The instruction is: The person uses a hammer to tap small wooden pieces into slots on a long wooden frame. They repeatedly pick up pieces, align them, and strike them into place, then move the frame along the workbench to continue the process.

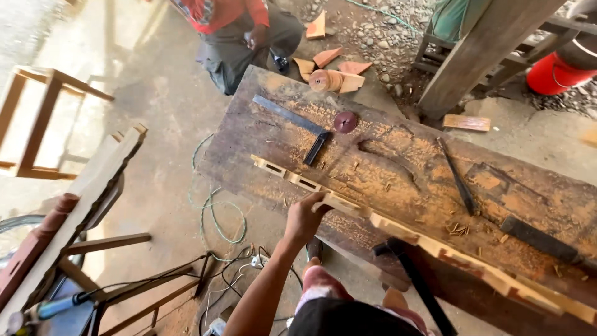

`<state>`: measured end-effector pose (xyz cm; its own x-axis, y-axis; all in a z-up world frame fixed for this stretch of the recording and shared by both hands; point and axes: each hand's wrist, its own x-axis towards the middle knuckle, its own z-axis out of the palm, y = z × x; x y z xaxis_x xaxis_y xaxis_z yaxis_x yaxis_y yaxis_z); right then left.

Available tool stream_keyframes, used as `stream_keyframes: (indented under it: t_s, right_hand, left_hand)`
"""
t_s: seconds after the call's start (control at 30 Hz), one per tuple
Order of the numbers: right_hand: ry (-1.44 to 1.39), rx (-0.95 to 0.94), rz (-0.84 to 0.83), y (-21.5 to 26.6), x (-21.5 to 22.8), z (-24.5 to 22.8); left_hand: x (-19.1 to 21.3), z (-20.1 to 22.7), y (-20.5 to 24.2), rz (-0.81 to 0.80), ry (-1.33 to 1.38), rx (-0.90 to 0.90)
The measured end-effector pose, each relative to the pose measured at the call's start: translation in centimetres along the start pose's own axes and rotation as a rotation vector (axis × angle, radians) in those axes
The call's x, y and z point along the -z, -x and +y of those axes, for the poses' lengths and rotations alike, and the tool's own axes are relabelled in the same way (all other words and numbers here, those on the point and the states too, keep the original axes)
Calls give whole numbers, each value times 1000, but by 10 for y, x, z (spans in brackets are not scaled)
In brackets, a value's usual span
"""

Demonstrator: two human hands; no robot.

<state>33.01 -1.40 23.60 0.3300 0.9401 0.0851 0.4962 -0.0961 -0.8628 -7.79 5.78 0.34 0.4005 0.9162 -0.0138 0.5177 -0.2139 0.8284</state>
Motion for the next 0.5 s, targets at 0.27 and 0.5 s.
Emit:
stream_keyframes:
  t_s: [0.27,0.5]
  right_hand:
    - [-81,-84,102,9,-215,-74]
    - [125,162,134,14,-312,-24]
  left_hand:
    - [17,-17,-25,-208,18,95]
    - [33,-20,-35,-313,-74,211]
